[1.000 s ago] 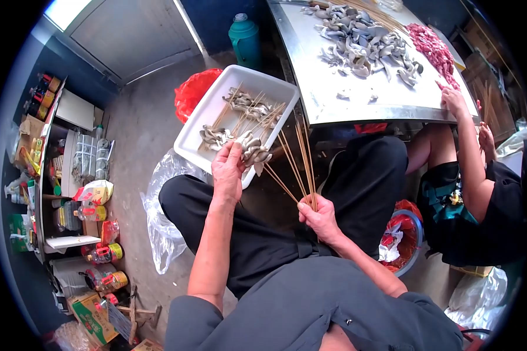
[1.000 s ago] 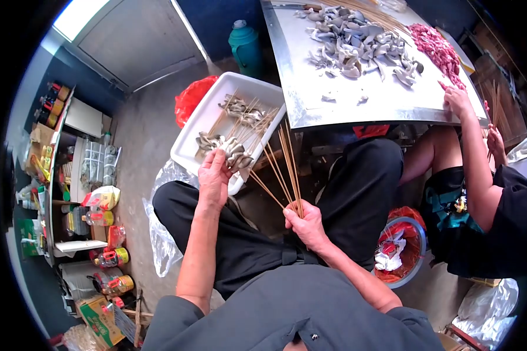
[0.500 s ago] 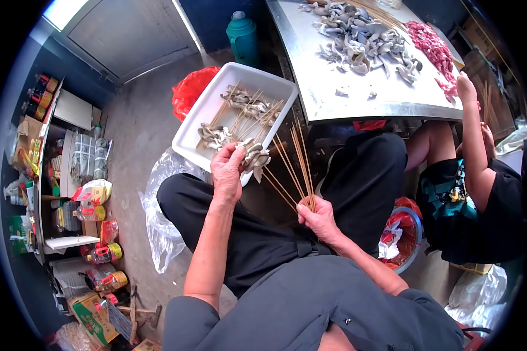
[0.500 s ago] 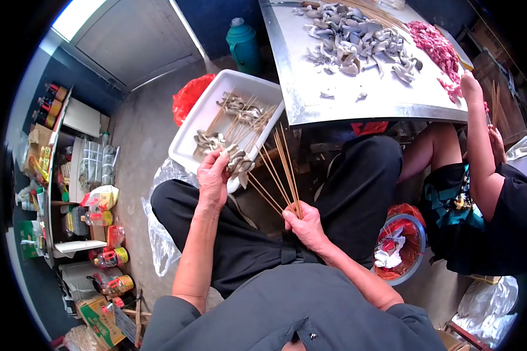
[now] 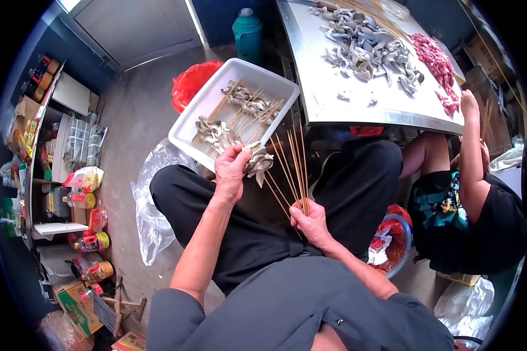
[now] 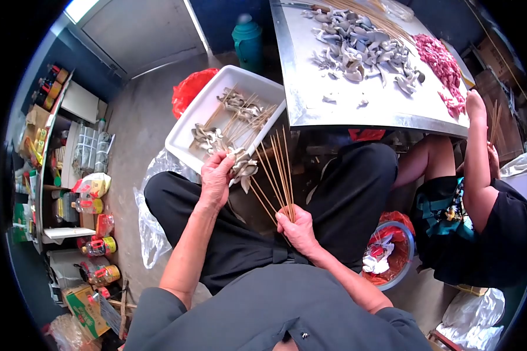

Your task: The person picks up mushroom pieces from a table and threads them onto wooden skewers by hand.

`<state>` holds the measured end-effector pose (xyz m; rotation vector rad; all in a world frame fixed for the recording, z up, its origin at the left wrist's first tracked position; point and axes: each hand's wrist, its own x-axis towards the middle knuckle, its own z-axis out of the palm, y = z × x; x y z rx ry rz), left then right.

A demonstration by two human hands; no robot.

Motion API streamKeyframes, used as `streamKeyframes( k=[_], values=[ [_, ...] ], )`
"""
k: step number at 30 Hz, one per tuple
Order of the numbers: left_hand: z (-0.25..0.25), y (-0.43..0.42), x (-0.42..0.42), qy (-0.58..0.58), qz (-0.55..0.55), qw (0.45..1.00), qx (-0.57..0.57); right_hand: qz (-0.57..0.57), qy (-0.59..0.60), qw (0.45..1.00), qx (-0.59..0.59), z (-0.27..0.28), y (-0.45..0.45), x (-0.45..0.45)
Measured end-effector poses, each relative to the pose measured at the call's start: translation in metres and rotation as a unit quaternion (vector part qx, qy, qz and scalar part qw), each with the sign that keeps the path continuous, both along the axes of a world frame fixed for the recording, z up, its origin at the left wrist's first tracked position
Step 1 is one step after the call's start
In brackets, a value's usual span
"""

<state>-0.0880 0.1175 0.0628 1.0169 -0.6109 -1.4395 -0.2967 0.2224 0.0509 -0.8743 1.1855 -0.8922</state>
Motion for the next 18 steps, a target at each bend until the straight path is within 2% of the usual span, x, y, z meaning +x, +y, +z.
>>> streamKeyframes(
  k=[2,4,12,14,18],
  values=[
    [0.006,0.002,-0.005,-0.005,-0.002,1.000,0.028,-0.005,-0.003,1.000,-0.001,0.004,0.002,0.002],
    [-0.004,0.007,-0.010,-0.006,-0.030,0.999,0.010,-0.011,-0.004,1.000,-0.006,0.005,0.002,0.004],
    [-0.013,0.006,-0.011,0.007,-0.018,1.000,0.003,-0.009,-0.007,1.000,0.003,-0.001,0.000,0.004],
    [-0.006,0.004,-0.011,-0.002,0.001,0.999,0.053,-0.005,-0.013,1.000,0.009,-0.001,-0.002,0.004],
    [-0.011,0.001,-0.003,0.008,-0.011,0.999,0.043,-0.002,-0.031,0.999,0.014,-0.002,-0.004,0.006]
  ],
)
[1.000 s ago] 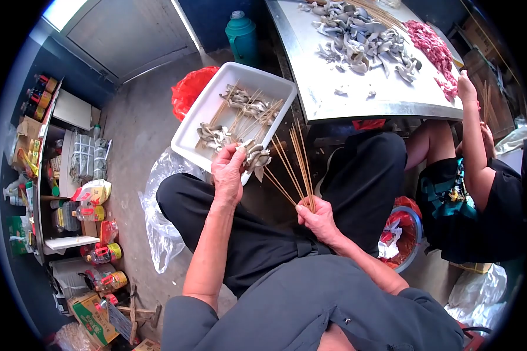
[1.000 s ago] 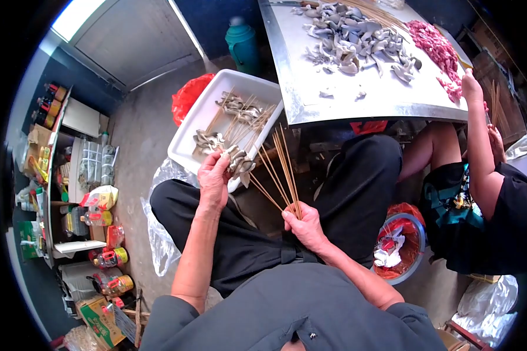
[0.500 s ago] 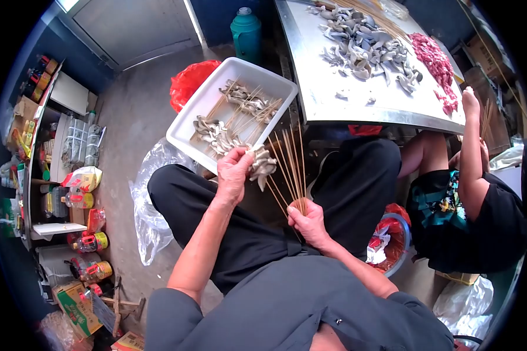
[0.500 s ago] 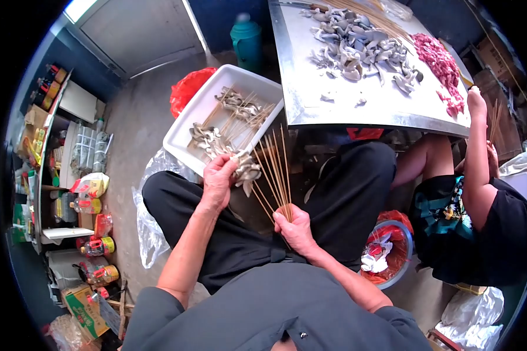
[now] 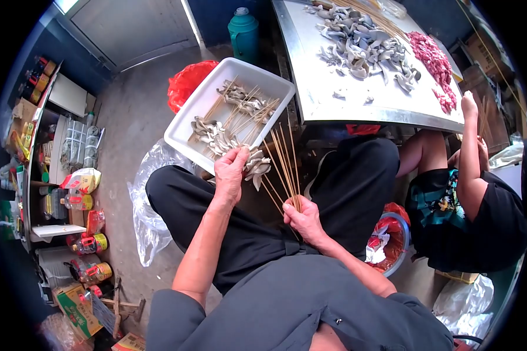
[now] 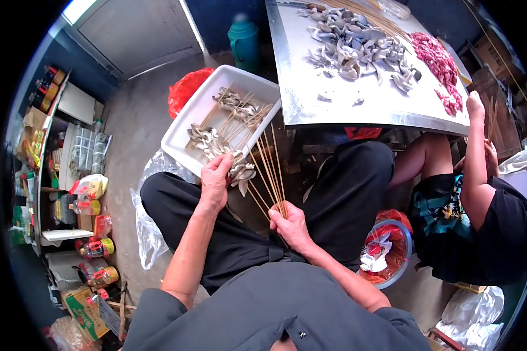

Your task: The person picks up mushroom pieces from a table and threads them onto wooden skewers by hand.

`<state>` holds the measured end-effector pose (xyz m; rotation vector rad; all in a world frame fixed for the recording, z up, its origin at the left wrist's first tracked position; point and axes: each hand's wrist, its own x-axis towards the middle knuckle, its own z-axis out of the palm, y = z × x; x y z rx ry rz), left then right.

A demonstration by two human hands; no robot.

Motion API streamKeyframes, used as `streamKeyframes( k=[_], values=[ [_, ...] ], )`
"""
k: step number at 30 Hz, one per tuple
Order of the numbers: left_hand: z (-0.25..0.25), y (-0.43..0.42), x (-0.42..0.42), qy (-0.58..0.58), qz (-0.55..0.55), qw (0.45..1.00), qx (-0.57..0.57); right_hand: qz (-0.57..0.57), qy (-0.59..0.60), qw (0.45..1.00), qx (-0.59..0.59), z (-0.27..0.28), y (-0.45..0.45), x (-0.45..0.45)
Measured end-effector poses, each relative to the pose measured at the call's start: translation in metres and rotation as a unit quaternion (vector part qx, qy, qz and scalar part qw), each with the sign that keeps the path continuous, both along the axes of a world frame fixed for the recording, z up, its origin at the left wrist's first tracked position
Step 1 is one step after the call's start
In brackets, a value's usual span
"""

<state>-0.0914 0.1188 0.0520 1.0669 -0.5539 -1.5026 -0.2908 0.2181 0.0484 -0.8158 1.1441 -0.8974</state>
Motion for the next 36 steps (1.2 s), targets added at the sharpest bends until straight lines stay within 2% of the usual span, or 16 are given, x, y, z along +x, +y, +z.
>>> streamKeyframes(
  k=[5,11,19,21,28,36],
  values=[
    [0.000,0.005,-0.009,-0.039,-0.013,0.999,0.003,-0.007,-0.017,1.000,0.009,0.011,-0.009,0.009],
    [0.003,0.009,-0.006,-0.039,-0.050,0.998,0.003,-0.018,-0.003,0.998,-0.062,0.016,-0.031,0.031],
    [0.011,0.016,-0.013,0.001,-0.079,0.997,0.002,-0.014,-0.055,0.998,-0.016,0.014,-0.033,0.024],
    [0.010,0.015,-0.011,-0.008,-0.126,0.992,0.009,-0.017,-0.083,0.996,-0.002,0.015,-0.035,0.024],
    [0.011,0.017,-0.012,-0.035,-0.121,0.992,-0.006,-0.023,-0.114,0.993,0.009,0.011,-0.036,0.024],
    [0.010,0.009,-0.010,-0.051,-0.016,0.999,-0.003,-0.021,-0.007,1.000,-0.016,0.006,-0.033,0.024]
  ],
)
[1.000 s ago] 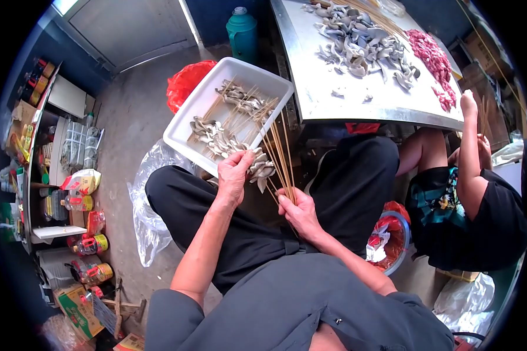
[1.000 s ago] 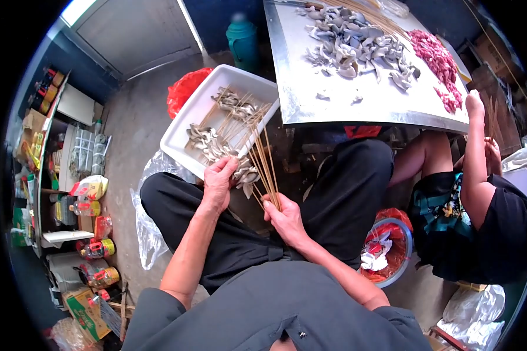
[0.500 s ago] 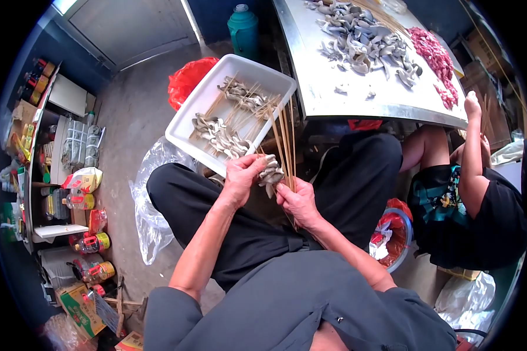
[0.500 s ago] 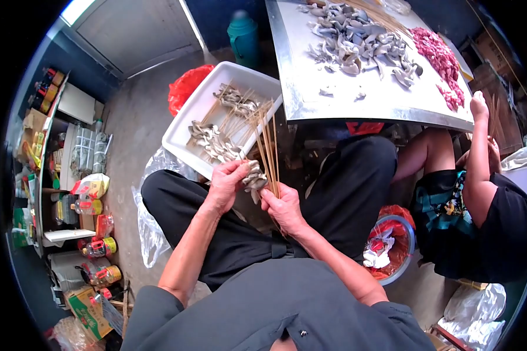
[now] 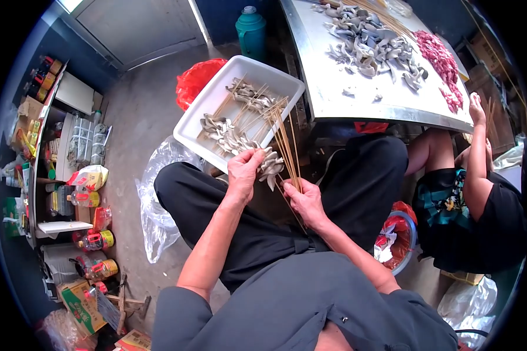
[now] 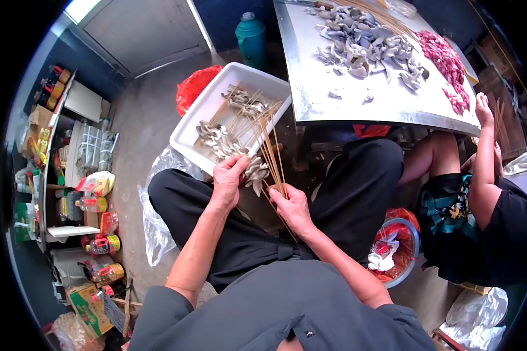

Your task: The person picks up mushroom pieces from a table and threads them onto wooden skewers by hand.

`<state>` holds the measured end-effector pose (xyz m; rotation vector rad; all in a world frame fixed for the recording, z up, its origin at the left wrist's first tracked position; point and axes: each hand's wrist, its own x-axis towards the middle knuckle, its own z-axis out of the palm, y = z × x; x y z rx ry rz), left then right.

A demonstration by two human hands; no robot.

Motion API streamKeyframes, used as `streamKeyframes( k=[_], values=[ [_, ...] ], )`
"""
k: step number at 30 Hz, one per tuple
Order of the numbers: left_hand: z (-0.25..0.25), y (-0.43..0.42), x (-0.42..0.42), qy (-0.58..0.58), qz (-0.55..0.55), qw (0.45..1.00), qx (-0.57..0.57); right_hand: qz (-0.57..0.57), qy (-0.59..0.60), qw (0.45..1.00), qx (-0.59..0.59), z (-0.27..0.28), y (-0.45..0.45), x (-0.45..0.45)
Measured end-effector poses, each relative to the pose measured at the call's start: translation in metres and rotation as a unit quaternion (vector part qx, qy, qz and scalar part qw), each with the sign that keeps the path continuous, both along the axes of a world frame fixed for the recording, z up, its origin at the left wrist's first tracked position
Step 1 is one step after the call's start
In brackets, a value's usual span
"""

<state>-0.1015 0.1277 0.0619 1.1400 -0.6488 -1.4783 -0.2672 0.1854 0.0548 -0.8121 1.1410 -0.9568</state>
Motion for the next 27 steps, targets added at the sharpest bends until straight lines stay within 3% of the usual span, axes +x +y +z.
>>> streamKeyframes(
  k=[6,10,17,21,23,27],
  values=[
    [-0.004,-0.001,-0.004,-0.020,-0.006,1.000,0.012,0.007,-0.030,1.000,-0.003,-0.002,-0.001,0.000],
    [-0.008,-0.013,0.006,0.001,0.053,0.998,0.021,0.051,-0.035,0.998,0.016,-0.002,0.002,-0.008],
    [0.052,-0.109,0.087,-0.078,0.154,0.982,-0.079,0.083,-0.021,0.996,0.032,-0.009,0.012,-0.017],
    [0.058,-0.168,0.109,-0.146,0.081,0.984,-0.061,0.070,-0.006,0.997,0.024,-0.010,0.008,-0.016],
    [0.046,-0.193,0.105,-0.232,-0.018,0.972,-0.020,0.061,0.002,0.998,0.027,-0.013,0.008,-0.015],
    [0.015,-0.227,0.065,-0.275,-0.140,0.951,-0.033,0.037,-0.004,0.998,0.051,-0.014,0.004,-0.016]
  ],
)
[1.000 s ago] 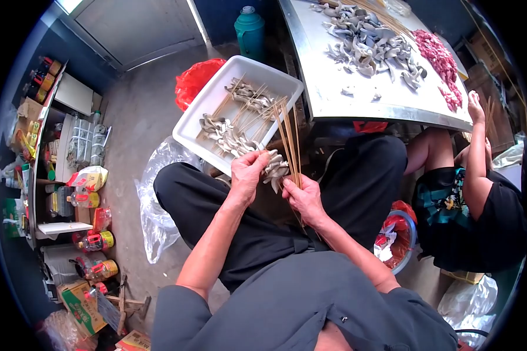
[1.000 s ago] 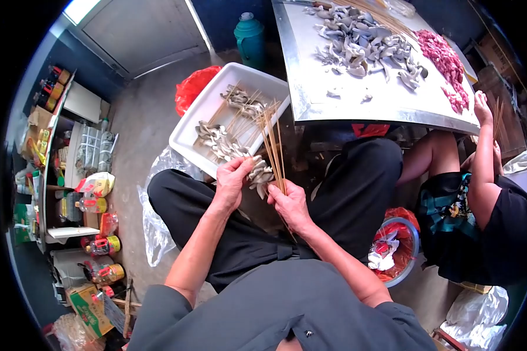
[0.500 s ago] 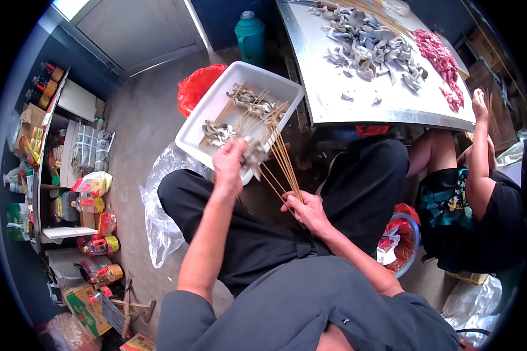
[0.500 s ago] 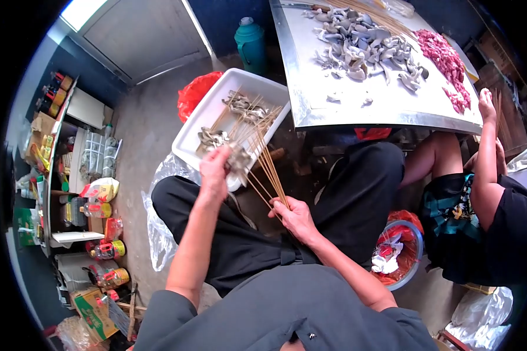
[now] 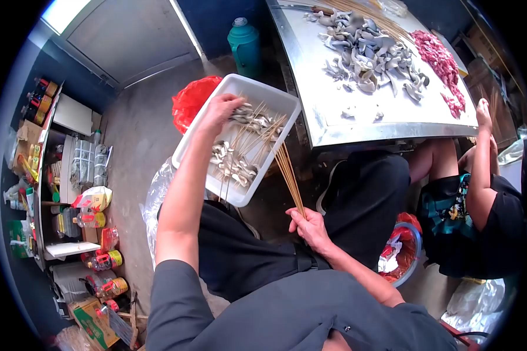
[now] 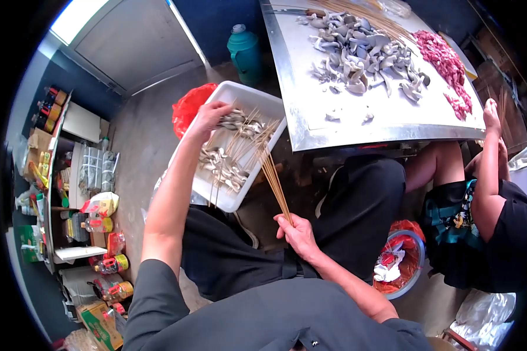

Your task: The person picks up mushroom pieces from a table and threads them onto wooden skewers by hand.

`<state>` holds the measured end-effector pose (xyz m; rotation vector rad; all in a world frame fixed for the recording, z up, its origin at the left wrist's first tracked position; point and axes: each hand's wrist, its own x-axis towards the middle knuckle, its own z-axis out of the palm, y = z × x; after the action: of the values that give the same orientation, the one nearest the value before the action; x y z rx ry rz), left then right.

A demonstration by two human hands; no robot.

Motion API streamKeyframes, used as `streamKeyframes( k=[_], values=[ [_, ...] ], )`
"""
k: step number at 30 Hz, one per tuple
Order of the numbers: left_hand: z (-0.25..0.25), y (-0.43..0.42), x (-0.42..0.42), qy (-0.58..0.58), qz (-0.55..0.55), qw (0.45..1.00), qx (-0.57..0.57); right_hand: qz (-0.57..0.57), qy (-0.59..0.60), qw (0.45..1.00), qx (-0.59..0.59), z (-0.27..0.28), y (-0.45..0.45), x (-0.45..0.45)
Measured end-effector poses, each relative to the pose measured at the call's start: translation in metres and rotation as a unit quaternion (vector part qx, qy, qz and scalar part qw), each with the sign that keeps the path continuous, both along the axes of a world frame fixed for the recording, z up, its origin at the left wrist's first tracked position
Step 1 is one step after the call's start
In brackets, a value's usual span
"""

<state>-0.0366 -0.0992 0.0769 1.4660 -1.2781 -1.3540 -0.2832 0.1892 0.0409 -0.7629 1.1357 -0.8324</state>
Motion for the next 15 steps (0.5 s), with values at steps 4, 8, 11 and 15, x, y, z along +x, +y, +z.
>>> streamKeyframes(
  k=[4,8,11,15],
  values=[
    [-0.038,-0.020,-0.050,0.053,-0.064,0.996,0.031,-0.019,0.009,1.000,0.011,-0.002,-0.007,0.000],
    [-0.076,-0.032,-0.081,-0.068,-0.111,0.991,0.016,-0.029,-0.003,0.999,0.023,-0.008,-0.013,0.004],
    [-0.083,-0.015,-0.090,-0.299,-0.099,0.921,-0.230,-0.026,-0.014,0.999,0.031,-0.008,-0.016,0.006],
    [-0.090,-0.001,-0.089,-0.302,0.003,0.870,-0.389,-0.017,-0.026,0.998,0.049,-0.010,-0.017,0.009]
  ],
)
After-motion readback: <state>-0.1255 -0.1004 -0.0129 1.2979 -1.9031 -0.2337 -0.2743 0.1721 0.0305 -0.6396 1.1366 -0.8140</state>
